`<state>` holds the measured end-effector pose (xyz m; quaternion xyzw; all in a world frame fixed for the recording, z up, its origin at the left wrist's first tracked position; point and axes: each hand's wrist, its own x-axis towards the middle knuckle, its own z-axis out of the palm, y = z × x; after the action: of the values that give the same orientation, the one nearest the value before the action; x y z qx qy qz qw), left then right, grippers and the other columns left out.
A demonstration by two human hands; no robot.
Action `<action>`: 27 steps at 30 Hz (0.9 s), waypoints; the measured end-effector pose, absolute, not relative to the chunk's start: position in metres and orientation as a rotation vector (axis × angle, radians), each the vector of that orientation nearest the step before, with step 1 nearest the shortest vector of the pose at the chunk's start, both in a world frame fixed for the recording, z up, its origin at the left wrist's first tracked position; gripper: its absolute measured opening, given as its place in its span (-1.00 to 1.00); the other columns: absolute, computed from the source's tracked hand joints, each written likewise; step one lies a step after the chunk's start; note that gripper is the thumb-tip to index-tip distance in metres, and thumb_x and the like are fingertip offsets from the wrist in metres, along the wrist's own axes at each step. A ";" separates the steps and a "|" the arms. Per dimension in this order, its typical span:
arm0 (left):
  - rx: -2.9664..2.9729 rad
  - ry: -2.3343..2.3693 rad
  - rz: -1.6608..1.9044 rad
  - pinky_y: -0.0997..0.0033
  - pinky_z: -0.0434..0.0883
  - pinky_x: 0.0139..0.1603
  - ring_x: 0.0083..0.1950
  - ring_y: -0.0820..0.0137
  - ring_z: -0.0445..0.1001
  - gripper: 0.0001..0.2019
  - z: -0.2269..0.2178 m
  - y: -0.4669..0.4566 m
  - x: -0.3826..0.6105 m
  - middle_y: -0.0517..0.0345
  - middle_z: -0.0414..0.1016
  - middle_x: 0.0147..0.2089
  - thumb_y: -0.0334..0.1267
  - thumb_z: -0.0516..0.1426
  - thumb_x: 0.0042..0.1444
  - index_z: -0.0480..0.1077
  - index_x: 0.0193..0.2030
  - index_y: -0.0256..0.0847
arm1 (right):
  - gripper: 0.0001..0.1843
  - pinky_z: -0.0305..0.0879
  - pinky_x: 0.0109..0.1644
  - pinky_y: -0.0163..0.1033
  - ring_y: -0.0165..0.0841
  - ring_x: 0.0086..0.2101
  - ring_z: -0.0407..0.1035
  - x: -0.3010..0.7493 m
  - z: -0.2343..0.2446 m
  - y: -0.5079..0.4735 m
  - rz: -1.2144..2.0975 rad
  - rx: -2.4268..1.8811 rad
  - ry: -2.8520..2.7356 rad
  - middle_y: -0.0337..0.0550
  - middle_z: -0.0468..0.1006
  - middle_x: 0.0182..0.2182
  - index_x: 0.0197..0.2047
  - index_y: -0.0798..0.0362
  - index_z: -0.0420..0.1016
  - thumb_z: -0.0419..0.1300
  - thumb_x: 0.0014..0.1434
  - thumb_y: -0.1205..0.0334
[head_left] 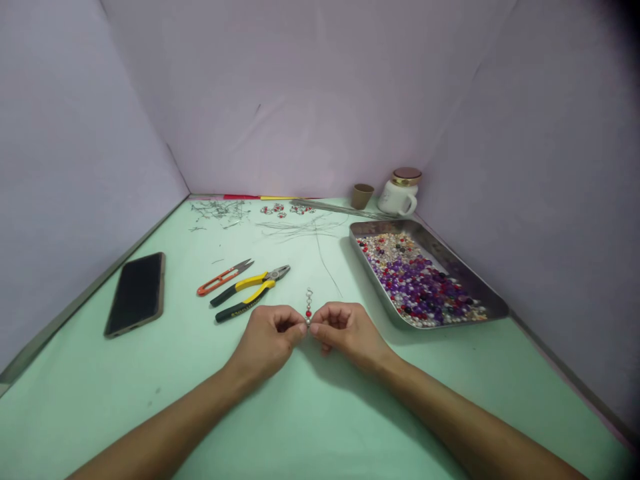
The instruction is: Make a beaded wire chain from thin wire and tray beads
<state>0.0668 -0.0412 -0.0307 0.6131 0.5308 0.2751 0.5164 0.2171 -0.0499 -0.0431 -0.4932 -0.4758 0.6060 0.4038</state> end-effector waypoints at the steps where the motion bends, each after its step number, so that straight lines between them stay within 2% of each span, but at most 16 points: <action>1: 1.471 1.256 0.660 0.54 0.10 -0.56 -0.57 0.54 0.15 -0.85 -0.031 -0.041 0.067 0.27 0.25 -0.63 -0.28 0.09 -0.11 0.36 -0.58 -0.30 | -0.86 0.18 -0.61 -0.38 -0.54 -0.69 0.17 0.217 -0.044 -0.050 1.527 -1.244 -1.208 -0.34 0.32 -0.70 -0.57 0.14 0.39 0.24 -0.20 0.24; 5: 1.437 1.199 0.613 0.56 0.06 -0.61 -0.63 0.58 0.11 -0.86 -0.035 -0.040 0.067 0.32 0.20 -0.68 -0.29 0.07 -0.09 0.36 -0.54 -0.30 | -0.86 0.21 -0.62 -0.37 -0.54 -0.69 0.15 0.218 -0.048 -0.049 1.517 -1.257 -1.229 -0.34 0.30 -0.70 -0.55 0.14 0.38 0.23 -0.20 0.25; 9: 1.434 1.173 0.555 0.55 0.11 -0.61 -0.65 0.57 0.17 -0.86 -0.038 -0.036 0.065 0.28 0.28 -0.69 -0.29 0.07 -0.10 0.34 -0.56 -0.31 | -0.88 0.18 -0.63 -0.39 -0.54 -0.69 0.15 0.220 -0.051 -0.048 1.515 -1.306 -1.297 -0.34 0.30 -0.70 -0.54 0.14 0.36 0.20 -0.16 0.25; 15: 1.270 1.084 0.510 0.56 0.02 -0.65 -0.70 0.61 0.08 -0.89 -0.040 -0.030 0.060 0.32 0.20 -0.76 -0.34 0.09 -0.14 0.31 -0.60 -0.30 | -0.92 0.15 -0.60 -0.39 -0.54 -0.65 0.15 0.220 -0.052 -0.050 1.453 -1.234 -1.426 -0.32 0.31 -0.66 -0.52 0.12 0.38 0.17 -0.12 0.28; 21: 1.252 1.076 0.600 0.56 0.05 -0.64 -0.68 0.60 0.11 -0.89 -0.043 -0.030 0.060 0.32 0.21 -0.74 -0.33 0.10 -0.14 0.32 -0.59 -0.31 | -0.88 0.17 -0.57 -0.38 -0.53 -0.62 0.18 0.221 -0.056 -0.046 1.456 -1.241 -1.379 -0.27 0.36 -0.59 -0.48 0.14 0.40 0.17 -0.11 0.24; 27: 1.283 1.079 0.623 0.55 0.06 -0.63 -0.67 0.60 0.11 -0.88 -0.045 -0.030 0.061 0.31 0.21 -0.72 -0.31 0.10 -0.12 0.34 -0.56 -0.32 | -0.91 0.13 -0.56 -0.37 -0.53 -0.65 0.18 0.222 -0.057 -0.044 1.461 -1.230 -1.362 -0.29 0.34 -0.66 -0.52 0.14 0.39 0.17 -0.11 0.28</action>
<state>0.0611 -0.0299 -0.0447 0.5593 0.4703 0.2716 0.6263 0.2224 -0.0439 -0.0572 -0.4834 -0.5353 0.5740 0.3876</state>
